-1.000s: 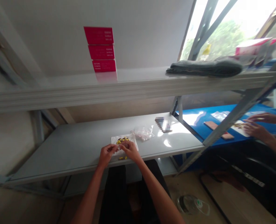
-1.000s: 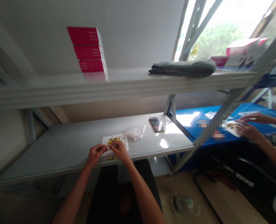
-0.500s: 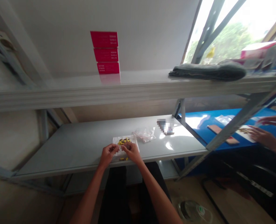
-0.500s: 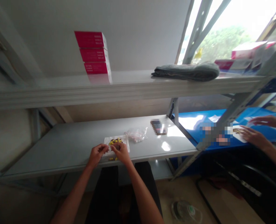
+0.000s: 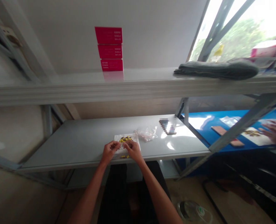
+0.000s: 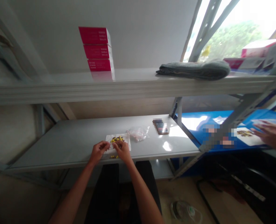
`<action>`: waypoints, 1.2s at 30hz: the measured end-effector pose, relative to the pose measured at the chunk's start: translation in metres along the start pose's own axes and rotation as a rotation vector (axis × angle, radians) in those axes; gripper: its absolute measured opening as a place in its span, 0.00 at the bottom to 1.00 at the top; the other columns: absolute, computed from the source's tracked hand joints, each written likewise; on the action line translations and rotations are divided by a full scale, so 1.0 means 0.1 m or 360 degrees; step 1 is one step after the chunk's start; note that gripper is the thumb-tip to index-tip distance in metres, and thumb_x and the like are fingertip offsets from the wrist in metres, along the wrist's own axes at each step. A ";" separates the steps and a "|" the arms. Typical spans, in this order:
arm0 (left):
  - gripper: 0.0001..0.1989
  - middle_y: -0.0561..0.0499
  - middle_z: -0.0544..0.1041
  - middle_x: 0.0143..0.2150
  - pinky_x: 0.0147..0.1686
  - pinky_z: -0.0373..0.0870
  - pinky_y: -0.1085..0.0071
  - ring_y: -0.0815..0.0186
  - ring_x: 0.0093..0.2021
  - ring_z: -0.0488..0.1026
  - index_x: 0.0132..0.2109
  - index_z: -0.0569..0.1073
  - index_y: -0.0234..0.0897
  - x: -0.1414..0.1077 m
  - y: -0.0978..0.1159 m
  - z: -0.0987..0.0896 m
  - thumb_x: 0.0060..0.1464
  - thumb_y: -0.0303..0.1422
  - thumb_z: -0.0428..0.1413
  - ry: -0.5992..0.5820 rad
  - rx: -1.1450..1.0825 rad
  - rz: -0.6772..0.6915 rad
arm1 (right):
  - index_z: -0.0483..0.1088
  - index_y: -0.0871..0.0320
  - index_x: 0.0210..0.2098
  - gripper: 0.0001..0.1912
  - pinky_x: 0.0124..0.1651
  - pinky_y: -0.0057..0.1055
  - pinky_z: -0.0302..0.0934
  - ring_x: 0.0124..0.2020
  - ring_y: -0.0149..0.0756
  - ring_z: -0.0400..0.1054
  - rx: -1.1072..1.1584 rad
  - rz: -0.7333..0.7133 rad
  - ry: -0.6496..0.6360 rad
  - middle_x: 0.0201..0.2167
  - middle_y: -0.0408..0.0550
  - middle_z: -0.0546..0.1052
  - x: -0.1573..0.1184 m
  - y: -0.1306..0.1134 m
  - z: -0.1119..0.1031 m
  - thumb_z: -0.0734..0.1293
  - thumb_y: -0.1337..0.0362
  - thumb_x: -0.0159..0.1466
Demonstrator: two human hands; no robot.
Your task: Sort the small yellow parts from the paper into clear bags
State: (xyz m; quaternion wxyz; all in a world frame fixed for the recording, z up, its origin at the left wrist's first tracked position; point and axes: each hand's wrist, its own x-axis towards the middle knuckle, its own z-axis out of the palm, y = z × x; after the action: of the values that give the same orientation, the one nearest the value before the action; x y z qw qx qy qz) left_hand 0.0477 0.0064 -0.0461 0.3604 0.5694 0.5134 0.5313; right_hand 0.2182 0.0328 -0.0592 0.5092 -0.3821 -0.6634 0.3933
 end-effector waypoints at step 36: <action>0.17 0.50 0.78 0.29 0.32 0.68 0.73 0.65 0.30 0.73 0.34 0.78 0.35 -0.01 -0.06 -0.03 0.52 0.46 0.62 -0.0010 0.0001 -0.0039 | 0.78 0.58 0.26 0.24 0.32 0.27 0.58 0.25 0.33 0.65 -0.0078 -0.0069 -0.0056 0.24 0.46 0.77 -0.04 -0.10 -0.04 0.62 0.51 0.69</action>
State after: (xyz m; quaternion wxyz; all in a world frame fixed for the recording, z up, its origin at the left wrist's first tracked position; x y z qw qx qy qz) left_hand 0.0441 0.0066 -0.0511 0.3683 0.5648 0.5194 0.5249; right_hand 0.2214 0.0259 -0.0512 0.4964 -0.3731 -0.6897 0.3724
